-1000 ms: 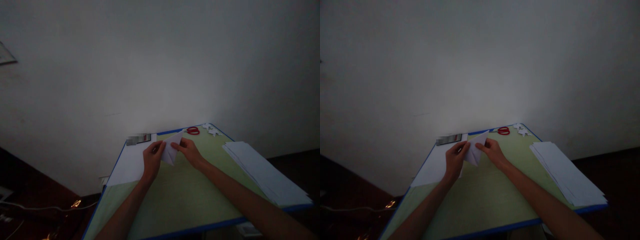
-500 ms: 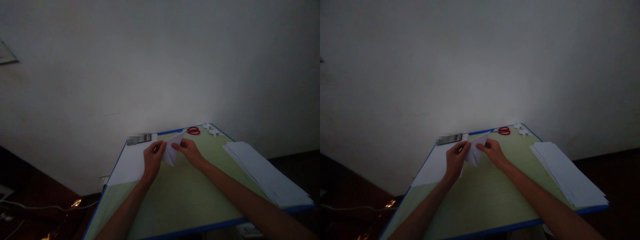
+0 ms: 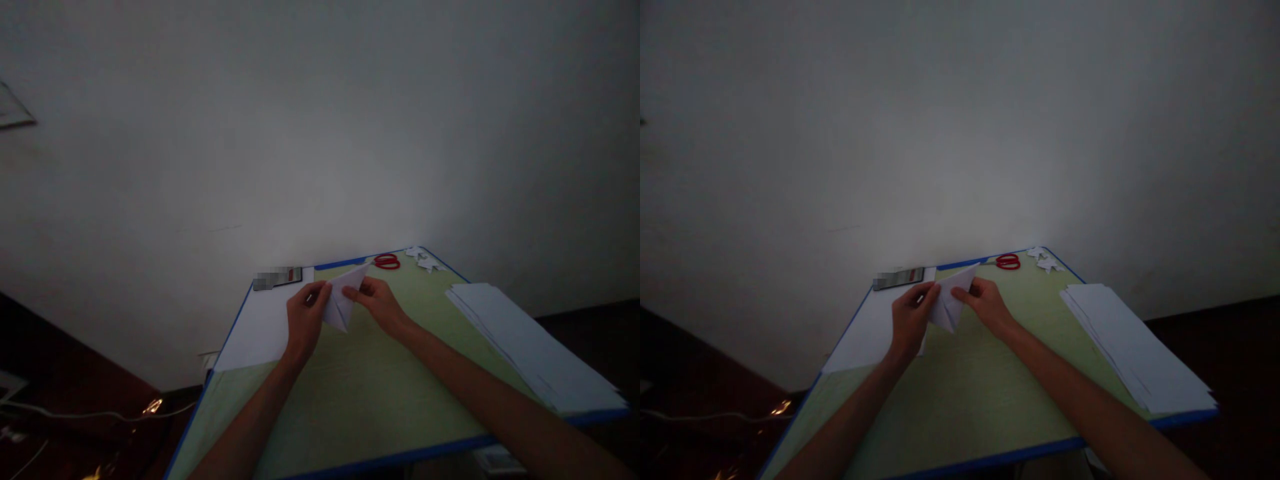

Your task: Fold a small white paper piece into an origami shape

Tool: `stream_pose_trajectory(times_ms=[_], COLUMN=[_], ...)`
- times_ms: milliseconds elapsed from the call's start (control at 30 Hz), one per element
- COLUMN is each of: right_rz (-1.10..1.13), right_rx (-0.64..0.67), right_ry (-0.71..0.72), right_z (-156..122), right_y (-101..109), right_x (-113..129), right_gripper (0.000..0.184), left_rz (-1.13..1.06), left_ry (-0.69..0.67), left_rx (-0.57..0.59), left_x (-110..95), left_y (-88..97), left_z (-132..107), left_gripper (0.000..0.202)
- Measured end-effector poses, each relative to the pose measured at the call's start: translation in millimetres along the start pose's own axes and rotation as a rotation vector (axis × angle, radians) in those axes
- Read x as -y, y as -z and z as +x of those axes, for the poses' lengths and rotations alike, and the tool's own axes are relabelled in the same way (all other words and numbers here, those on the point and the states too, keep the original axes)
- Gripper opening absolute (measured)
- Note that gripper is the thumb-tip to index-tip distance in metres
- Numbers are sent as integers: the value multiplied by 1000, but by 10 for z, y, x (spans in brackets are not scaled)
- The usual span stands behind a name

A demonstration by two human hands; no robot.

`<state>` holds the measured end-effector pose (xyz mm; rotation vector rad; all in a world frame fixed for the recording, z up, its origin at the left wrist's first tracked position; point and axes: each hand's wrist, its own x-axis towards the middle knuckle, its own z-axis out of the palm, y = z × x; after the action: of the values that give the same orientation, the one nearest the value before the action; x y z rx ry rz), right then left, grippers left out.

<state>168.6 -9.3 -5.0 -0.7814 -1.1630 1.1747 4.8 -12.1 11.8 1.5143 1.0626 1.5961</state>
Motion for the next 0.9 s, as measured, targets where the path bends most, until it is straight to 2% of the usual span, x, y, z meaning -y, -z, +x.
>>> stream_pose_trajectory(times_ms=[100,300,567,900], right_rz=[14,21,50,-129], right_rx=[-5,-130,-120,-169], right_ry=[-10,6,16,112], right_z=[-24,-10,53,100], right_y=[-14,-3,54,253], right_x=[29,33,6,122], right_gripper=[36,39,48,34], left_rz=[3,23,31,18], left_ry=[16,8,51,92], left_rx=[9,78,65,84], left_x=[-10,0,41,69], left_y=[-3,-4,6,3], left_z=[-8,-27,-6,10], left_gripper=[25,24,27,28])
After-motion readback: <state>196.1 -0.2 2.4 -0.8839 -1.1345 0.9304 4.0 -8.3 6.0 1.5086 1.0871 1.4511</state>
